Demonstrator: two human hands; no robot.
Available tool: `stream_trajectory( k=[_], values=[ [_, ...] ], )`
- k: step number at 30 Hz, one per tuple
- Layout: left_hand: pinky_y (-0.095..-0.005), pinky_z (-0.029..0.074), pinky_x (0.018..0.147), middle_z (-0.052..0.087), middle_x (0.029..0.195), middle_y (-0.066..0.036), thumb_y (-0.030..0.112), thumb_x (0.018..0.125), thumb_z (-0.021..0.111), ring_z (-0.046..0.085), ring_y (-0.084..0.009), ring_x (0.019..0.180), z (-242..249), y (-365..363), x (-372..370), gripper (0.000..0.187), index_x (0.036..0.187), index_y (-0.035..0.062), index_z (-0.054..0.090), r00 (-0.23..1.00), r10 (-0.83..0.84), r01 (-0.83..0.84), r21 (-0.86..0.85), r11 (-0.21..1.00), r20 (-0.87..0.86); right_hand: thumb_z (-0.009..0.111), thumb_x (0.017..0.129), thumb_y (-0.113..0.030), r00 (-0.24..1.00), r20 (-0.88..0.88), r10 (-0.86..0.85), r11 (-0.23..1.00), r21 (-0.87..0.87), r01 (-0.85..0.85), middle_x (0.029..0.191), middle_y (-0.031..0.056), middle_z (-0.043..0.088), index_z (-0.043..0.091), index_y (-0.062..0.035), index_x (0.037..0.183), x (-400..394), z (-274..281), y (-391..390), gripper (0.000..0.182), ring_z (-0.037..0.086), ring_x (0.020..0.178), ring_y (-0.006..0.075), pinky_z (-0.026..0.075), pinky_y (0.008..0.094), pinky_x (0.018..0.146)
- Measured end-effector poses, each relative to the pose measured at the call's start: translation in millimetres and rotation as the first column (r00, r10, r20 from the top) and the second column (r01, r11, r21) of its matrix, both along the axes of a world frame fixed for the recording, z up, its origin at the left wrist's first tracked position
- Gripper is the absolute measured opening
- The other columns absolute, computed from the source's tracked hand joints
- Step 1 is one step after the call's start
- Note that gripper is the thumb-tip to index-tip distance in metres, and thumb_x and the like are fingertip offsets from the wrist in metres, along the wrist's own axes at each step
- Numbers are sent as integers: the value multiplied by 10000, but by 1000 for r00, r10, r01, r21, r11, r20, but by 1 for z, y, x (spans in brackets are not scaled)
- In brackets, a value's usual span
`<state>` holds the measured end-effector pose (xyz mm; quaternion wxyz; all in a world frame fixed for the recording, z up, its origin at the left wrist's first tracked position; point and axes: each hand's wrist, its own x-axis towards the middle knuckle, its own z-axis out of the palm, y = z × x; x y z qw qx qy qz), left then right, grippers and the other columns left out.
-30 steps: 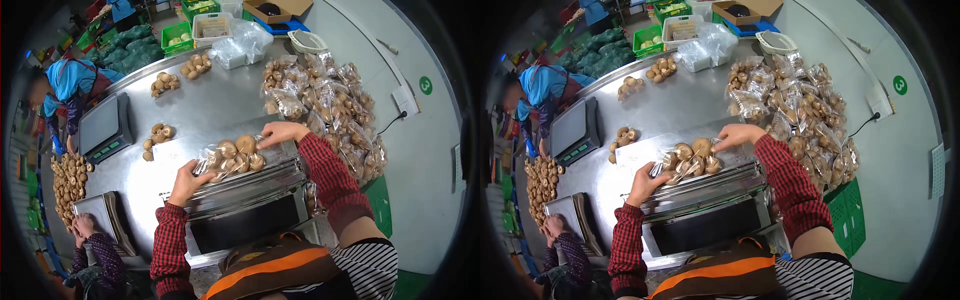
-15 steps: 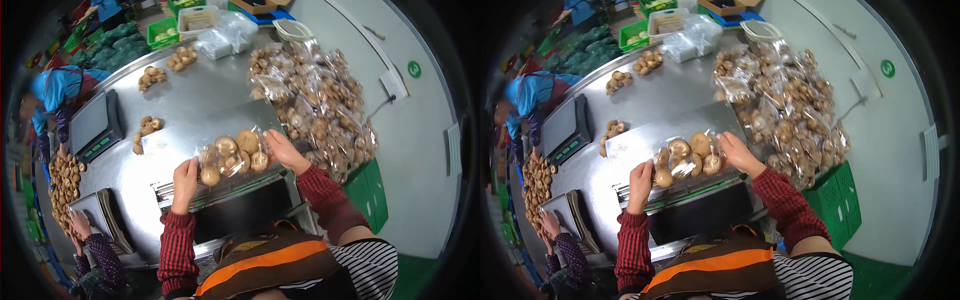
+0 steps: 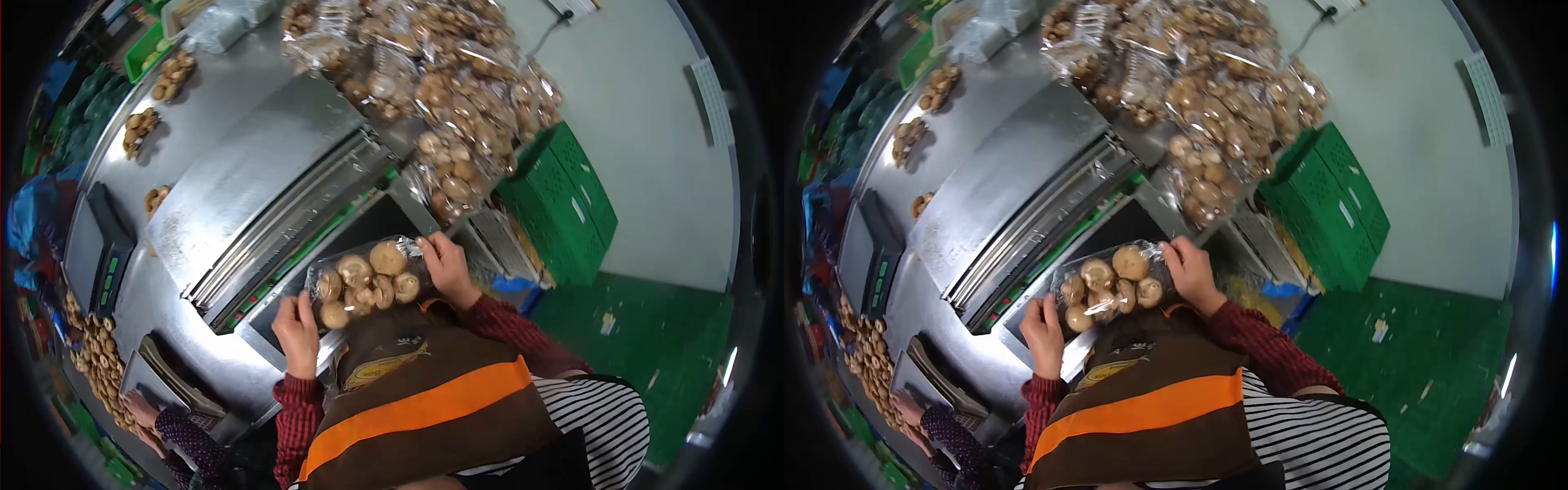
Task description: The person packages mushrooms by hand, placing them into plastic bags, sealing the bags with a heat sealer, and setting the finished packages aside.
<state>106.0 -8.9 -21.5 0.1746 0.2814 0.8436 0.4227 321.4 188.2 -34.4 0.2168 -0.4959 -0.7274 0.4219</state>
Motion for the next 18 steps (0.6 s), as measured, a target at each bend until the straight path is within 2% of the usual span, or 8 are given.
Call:
stream_trajectory(
  k=[6,7,9,10,12,15,17,18],
  values=[
    [-416,469,547,593,719,-130,178,883,677,591,-313,625,-57,65,-11,259,703,62,530,756,-223,166,-150,975,-615,592,954,-225,946,-22,-322,946,40,323,754,158,600,583,1,897,31,-112,-12,233,565,658,146,455,325,609],
    [-389,473,552,595,728,-138,197,891,670,584,-318,630,-63,81,-2,255,721,60,539,782,-269,247,-117,962,-563,583,960,-228,933,24,-360,931,-61,361,832,141,636,595,-8,960,28,-130,-19,220,590,738,136,477,310,663],
    [-354,471,584,602,729,-122,171,916,641,601,-284,661,-47,97,18,197,771,45,595,880,-344,314,-140,939,-329,521,971,-127,608,-642,-467,790,-612,-40,1098,45,623,566,-31,1178,22,-90,-38,233,597,990,152,504,311,882],
    [-351,470,599,613,765,-105,164,929,615,612,-254,698,-51,101,30,164,810,53,607,938,-310,279,190,941,158,515,958,-71,854,-476,-211,830,-549,-101,1112,44,629,565,-41,1221,37,-68,-47,269,601,1030,146,516,314,900],
    [-342,475,629,617,816,-76,160,952,564,617,-217,753,-44,89,54,127,882,64,609,601,-423,60,489,870,679,545,956,-84,599,-738,-310,626,-633,-455,1116,28,626,549,-36,1258,27,1,-54,306,597,1015,122,513,291,883],
    [-281,482,652,601,856,-90,105,908,523,582,-198,720,-9,82,63,120,867,16,593,35,-856,-163,848,505,516,566,958,-129,768,-640,-37,402,-713,-574,1097,35,624,528,-26,1283,13,53,-42,343,590,1016,110,504,275,885],
    [-314,523,755,591,1103,-165,239,953,535,613,-243,918,31,75,62,269,979,-22,594,496,-797,212,843,495,343,555,972,-165,812,-583,22,306,-769,-561,1103,47,620,511,-18,1300,16,58,-42,362,588,1021,113,498,270,895],
    [-314,523,755,591,1103,-165,239,953,535,613,-243,918,26,65,60,269,979,-22,594,486,-812,225,852,473,322,537,986,-186,821,-570,-23,301,-787,-538,1116,56,618,502,-13,1309,22,54,-45,368,589,1026,119,496,270,904]
  ],
)
